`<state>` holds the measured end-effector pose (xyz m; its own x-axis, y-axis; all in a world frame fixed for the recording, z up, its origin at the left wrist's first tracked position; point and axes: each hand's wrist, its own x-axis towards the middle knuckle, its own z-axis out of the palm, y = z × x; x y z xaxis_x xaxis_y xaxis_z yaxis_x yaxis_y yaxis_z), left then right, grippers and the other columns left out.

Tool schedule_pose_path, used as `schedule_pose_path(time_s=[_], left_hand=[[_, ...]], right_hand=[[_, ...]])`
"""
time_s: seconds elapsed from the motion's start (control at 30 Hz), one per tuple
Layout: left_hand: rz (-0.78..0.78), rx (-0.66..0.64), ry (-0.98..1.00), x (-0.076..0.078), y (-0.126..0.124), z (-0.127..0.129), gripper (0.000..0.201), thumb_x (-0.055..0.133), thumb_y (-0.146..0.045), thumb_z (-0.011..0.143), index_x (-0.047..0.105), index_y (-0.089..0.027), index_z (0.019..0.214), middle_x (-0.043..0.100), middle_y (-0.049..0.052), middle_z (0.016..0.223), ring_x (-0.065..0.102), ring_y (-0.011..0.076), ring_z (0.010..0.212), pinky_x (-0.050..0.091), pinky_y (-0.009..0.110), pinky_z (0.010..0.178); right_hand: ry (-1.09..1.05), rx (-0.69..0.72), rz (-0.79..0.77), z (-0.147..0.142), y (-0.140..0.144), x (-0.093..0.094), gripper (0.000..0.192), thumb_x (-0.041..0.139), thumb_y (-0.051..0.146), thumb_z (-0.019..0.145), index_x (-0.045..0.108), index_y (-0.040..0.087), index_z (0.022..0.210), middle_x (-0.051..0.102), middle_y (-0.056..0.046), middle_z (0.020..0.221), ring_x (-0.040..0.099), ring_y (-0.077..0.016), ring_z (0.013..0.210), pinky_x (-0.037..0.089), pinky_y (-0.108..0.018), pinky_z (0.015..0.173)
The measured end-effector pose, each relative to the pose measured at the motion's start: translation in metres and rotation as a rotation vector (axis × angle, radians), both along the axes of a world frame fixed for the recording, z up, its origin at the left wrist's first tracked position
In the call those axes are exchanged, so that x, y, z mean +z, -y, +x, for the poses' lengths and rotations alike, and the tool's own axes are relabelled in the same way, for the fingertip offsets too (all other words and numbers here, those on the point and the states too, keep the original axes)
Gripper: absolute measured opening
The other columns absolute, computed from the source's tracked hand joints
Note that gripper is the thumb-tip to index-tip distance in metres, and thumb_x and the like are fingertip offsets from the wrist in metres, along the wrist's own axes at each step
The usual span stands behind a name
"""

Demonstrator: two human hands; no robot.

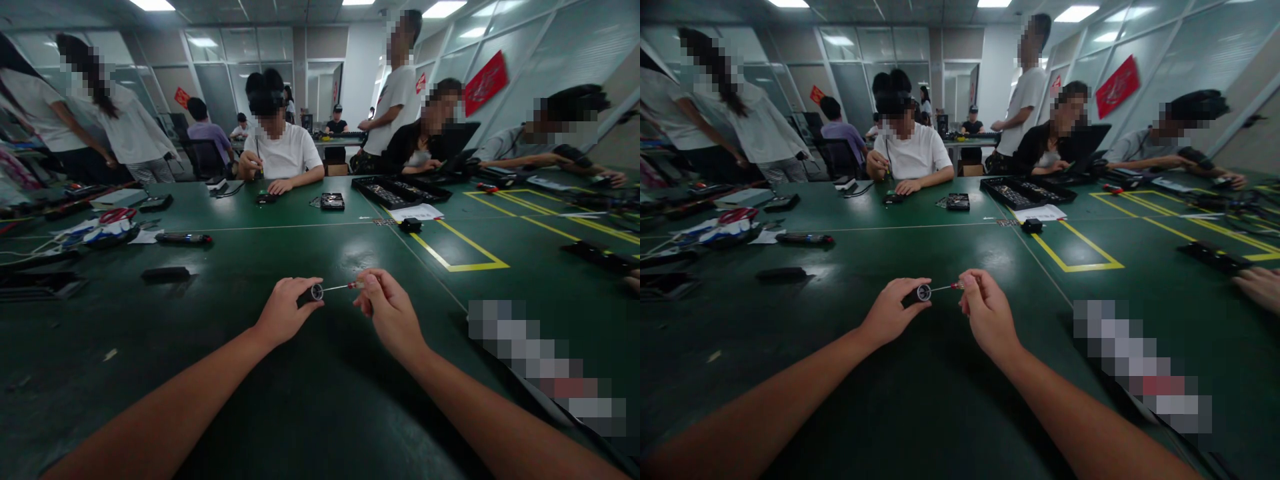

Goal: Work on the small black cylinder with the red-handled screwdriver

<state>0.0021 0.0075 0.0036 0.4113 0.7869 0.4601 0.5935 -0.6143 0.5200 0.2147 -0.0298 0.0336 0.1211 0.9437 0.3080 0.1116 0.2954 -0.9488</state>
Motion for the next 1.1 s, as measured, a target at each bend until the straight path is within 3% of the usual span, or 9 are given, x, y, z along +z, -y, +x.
schedule_pose_path(time_s=[0.1,0.17,0.27,0.4,0.47,0.6,0.67,0.87,1.1], left_hand=[[-0.017,-0.013,0.002,-0.001,0.0,0.001,0.042,0.075,-0.027,0.088,0.063,-0.027,0.128,0.071,0.003,0.12,0.064,0.0232,0.113,0.045,0.045,0.103],[-0.033,-0.018,0.009,-0.002,-0.001,0.001,0.041,0.076,-0.026,0.088,0.064,-0.026,0.126,0.071,0.003,0.12,0.065,0.0231,0.113,0.046,0.044,0.102],[-0.057,-0.017,0.025,-0.002,-0.001,0.001,0.038,0.075,-0.024,0.087,0.065,-0.025,0.124,0.071,0.003,0.119,0.065,0.0224,0.113,0.047,0.042,0.102],[-0.071,-0.027,0.024,-0.002,0.0,0.001,0.036,0.075,-0.022,0.087,0.066,-0.024,0.121,0.071,0.003,0.117,0.065,0.0226,0.111,0.049,0.041,0.099],[-0.053,-0.025,0.044,-0.001,0.0,0.001,0.036,0.075,-0.022,0.087,0.065,-0.024,0.122,0.071,0.003,0.119,0.065,0.0228,0.113,0.049,0.041,0.1],[0.045,-0.048,0.026,0.0,-0.001,0.0,0.036,0.073,-0.022,0.089,0.065,-0.024,0.124,0.071,0.004,0.122,0.064,0.0229,0.116,0.047,0.044,0.103],[0.051,-0.055,-0.015,0.0,-0.003,0.0,0.037,0.073,-0.023,0.09,0.064,-0.026,0.125,0.071,0.003,0.121,0.064,0.0232,0.115,0.047,0.046,0.103],[0.008,-0.011,-0.022,0.0,-0.002,-0.001,0.038,0.071,-0.025,0.091,0.063,-0.026,0.128,0.07,0.004,0.124,0.063,0.0234,0.117,0.045,0.048,0.105],[0.015,-0.011,-0.001,0.004,0.003,0.002,0.039,0.074,-0.024,0.089,0.064,-0.025,0.127,0.072,0.004,0.119,0.065,0.0238,0.112,0.047,0.046,0.102]], right_hand=[[0.09,-0.039,-0.002,0.0,0.005,0.003,0.039,0.048,0.053,0.099,0.067,0.021,0.087,0.057,0.002,0.06,0.054,-0.0147,0.054,0.042,-0.029,0.052],[0.121,-0.063,0.009,0.0,0.006,0.003,0.033,0.052,0.049,0.097,0.069,0.021,0.093,0.063,0.0,0.066,0.056,-0.0152,0.057,0.043,-0.029,0.053],[0.105,-0.058,0.05,-0.002,0.008,0.0,0.026,0.057,0.043,0.095,0.065,0.022,0.108,0.071,-0.003,0.083,0.063,-0.0178,0.07,0.048,-0.032,0.063],[0.138,-0.044,0.069,-0.005,0.007,-0.003,0.025,0.053,0.043,0.098,0.066,0.023,0.103,0.069,-0.003,0.083,0.063,-0.0192,0.077,0.049,-0.035,0.073],[0.042,-0.053,0.034,-0.005,0.004,-0.003,0.025,0.056,0.046,0.096,0.066,0.023,0.099,0.067,-0.002,0.08,0.062,-0.019,0.076,0.049,-0.035,0.074],[-0.455,0.062,-0.278,0.0,-0.009,-0.003,0.031,0.066,0.052,0.086,0.063,0.021,0.083,0.055,0.003,0.065,0.052,-0.0151,0.059,0.054,-0.037,0.07],[-0.559,0.051,-0.329,0.003,-0.014,-0.004,0.03,0.072,0.049,0.081,0.062,0.021,0.08,0.053,0.004,0.063,0.05,-0.0136,0.057,0.054,-0.035,0.07],[-0.297,-0.058,-0.113,0.003,-0.015,-0.011,0.031,0.063,0.054,0.089,0.064,0.023,0.089,0.062,0.001,0.075,0.059,-0.0169,0.067,0.054,-0.036,0.071],[-0.043,-0.068,-0.027,0.0,-0.008,-0.009,0.031,0.051,0.051,0.098,0.061,0.022,0.096,0.066,-0.002,0.082,0.064,-0.0185,0.072,0.052,-0.036,0.072]])
